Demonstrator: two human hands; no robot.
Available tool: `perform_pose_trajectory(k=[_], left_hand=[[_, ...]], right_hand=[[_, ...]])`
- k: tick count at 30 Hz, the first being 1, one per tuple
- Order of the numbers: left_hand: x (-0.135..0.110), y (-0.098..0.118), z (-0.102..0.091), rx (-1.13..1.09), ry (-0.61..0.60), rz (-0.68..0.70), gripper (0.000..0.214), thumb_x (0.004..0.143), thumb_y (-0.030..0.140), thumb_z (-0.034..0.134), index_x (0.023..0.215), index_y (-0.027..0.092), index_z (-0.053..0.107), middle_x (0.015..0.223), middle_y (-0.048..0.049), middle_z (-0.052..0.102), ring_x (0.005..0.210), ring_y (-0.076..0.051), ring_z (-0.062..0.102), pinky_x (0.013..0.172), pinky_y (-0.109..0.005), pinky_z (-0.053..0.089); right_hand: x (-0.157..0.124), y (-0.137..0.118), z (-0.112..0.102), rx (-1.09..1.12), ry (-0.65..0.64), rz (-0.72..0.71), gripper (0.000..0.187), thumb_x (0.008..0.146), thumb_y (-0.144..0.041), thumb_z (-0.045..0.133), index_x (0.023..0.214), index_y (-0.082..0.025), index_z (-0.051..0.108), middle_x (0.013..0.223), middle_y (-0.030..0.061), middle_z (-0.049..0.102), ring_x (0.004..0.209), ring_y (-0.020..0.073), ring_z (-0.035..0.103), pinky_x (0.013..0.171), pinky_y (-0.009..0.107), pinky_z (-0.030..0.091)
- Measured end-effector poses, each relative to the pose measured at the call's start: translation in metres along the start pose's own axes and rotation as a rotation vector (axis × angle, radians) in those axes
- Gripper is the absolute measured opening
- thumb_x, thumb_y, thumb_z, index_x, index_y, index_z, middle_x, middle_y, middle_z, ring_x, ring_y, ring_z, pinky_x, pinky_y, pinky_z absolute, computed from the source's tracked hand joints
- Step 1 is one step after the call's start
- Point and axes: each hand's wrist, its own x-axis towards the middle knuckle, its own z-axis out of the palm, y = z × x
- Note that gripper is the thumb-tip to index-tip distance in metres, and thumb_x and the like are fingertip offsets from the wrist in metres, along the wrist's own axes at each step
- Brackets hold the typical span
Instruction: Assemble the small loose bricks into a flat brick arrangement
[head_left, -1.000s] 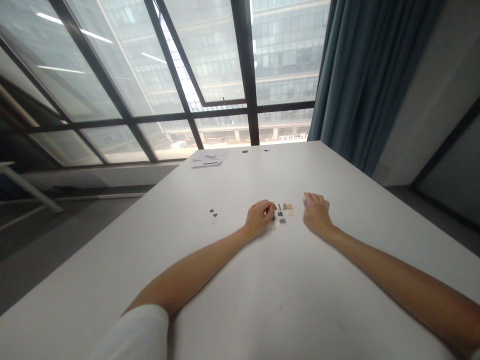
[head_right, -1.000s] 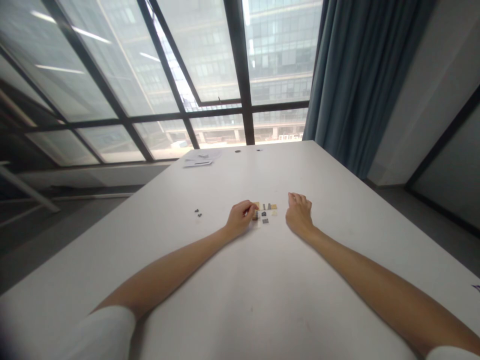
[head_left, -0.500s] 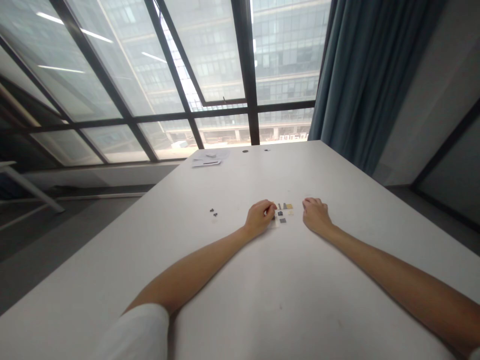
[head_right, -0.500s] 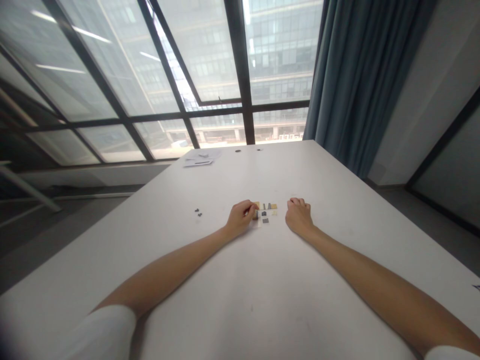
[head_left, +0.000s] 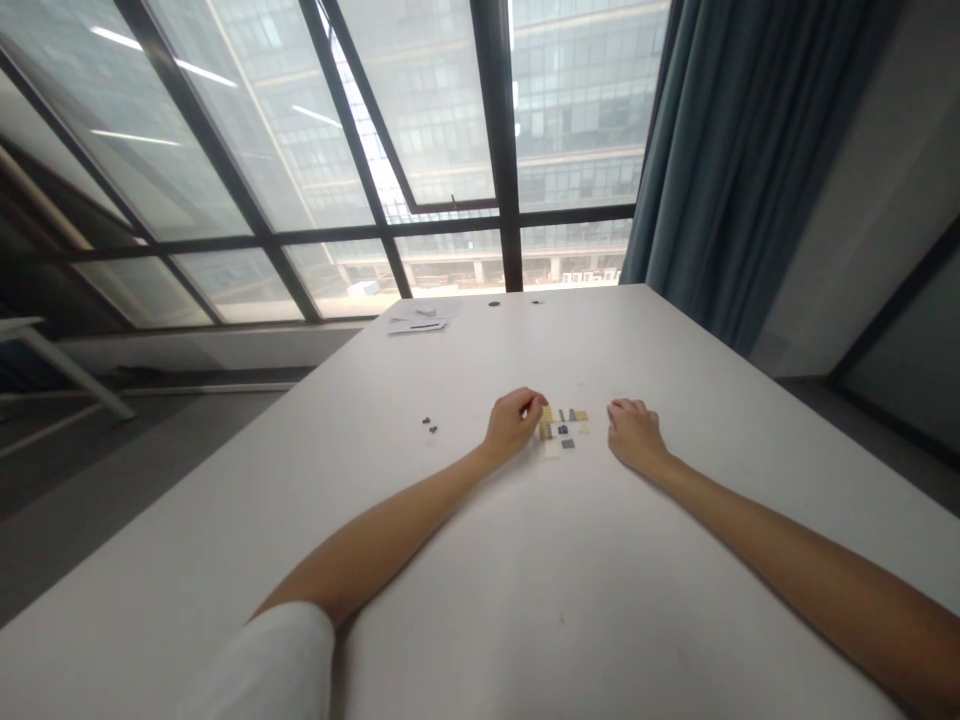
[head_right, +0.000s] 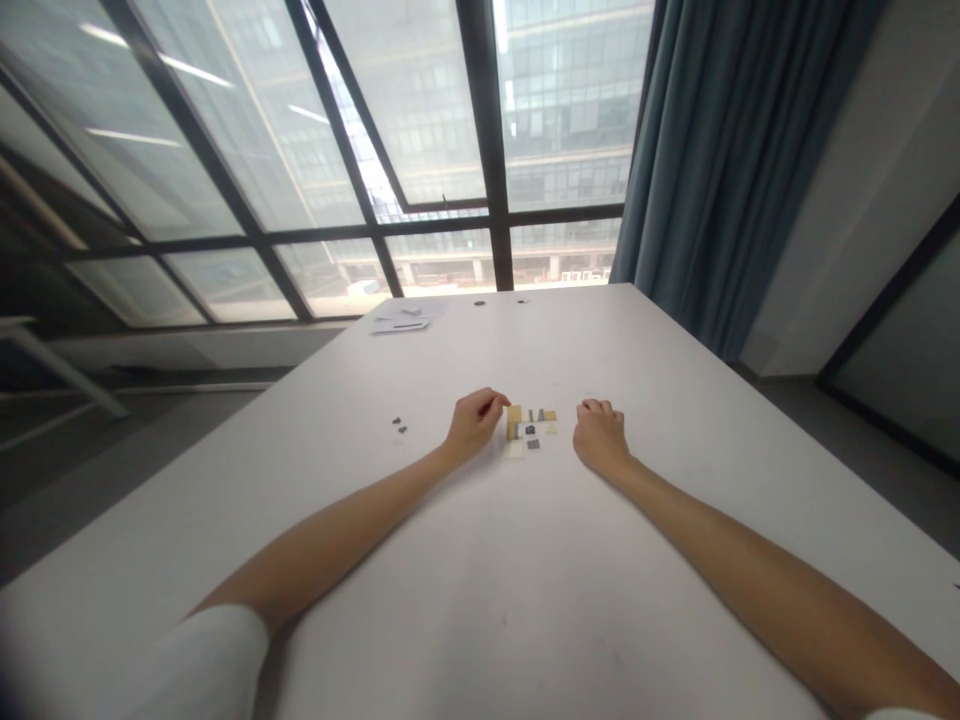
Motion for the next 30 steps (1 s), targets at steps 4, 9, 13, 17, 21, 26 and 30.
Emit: perform_pose_trajectory(k=[4,9,13,17,21,26,30], left_hand=[[0.026,0.005,-0.031,0.049,0.031,-0.041,0.029,0.092,0.023,0.047,0.086,0.015,0.075,0.075,-0.002,0.069,0.065,-0.012,0.053,0.065,-0.025,0.041],[0.055,-0.002,-0.098,0.193,-0.301,-0.18,0.034,0.094,0.037,0.051,0.1,0.017,0.078,0.087,-0.0043,0.075,0.075,-0.016,0.063,0.069,-0.026,0.045],[0.061,-0.027,-0.154,0.355,-0.569,-0.33,0.041,0.086,0.047,0.067,0.119,0.023,0.076,0.111,-0.0068,0.076,0.085,-0.018,0.069,0.072,-0.024,0.049],[0.059,-0.067,-0.192,0.506,-0.619,-0.49,0.043,0.075,0.041,0.078,0.114,0.023,0.079,0.109,-0.0057,0.078,0.085,-0.019,0.07,0.072,-0.024,0.05],[0.056,-0.107,-0.214,0.566,-0.609,-0.566,0.03,0.066,0.03,0.082,0.095,0.021,0.084,0.091,-0.004,0.081,0.084,-0.021,0.071,0.073,-0.024,0.05],[0.049,-0.134,-0.213,0.544,-0.67,-0.618,0.032,0.056,0.024,0.085,0.088,0.023,0.085,0.084,-0.0013,0.08,0.078,-0.019,0.071,0.069,-0.022,0.05],[0.043,-0.144,-0.202,0.486,-0.687,-0.585,0.036,0.053,0.021,0.086,0.089,0.024,0.085,0.083,-0.0003,0.08,0.076,-0.017,0.07,0.067,-0.02,0.048]], right_hand=[[-0.001,0.0,0.0,0.004,0.002,-0.008,0.035,0.091,-0.012,0.043,0.115,-0.016,0.068,0.138,0.0156,0.061,0.122,0.0302,0.049,0.095,0.043,0.038],[0.0,0.004,0.004,0.009,0.023,-0.015,0.035,0.09,-0.012,0.043,0.115,-0.016,0.068,0.138,0.0155,0.061,0.121,0.0298,0.05,0.093,0.042,0.039],[0.0,0.007,0.007,0.003,0.019,-0.021,0.036,0.091,-0.013,0.042,0.115,-0.015,0.068,0.139,0.0158,0.06,0.122,0.0298,0.049,0.093,0.042,0.039],[0.001,0.009,0.009,-0.012,0.011,-0.025,0.036,0.091,-0.014,0.042,0.115,-0.015,0.068,0.139,0.0158,0.06,0.122,0.03,0.05,0.092,0.042,0.039],[0.002,0.011,0.011,-0.036,0.02,-0.031,0.036,0.091,-0.015,0.042,0.116,-0.015,0.069,0.138,0.0162,0.061,0.121,0.0302,0.05,0.091,0.041,0.04],[0.001,0.011,0.01,-0.039,0.015,-0.026,0.037,0.091,-0.015,0.041,0.115,-0.015,0.069,0.138,0.016,0.061,0.12,0.0304,0.051,0.09,0.042,0.041],[0.0,0.011,0.007,-0.039,0.003,-0.026,0.037,0.092,-0.016,0.041,0.115,-0.015,0.069,0.139,0.0157,0.06,0.121,0.0308,0.051,0.091,0.043,0.042]])
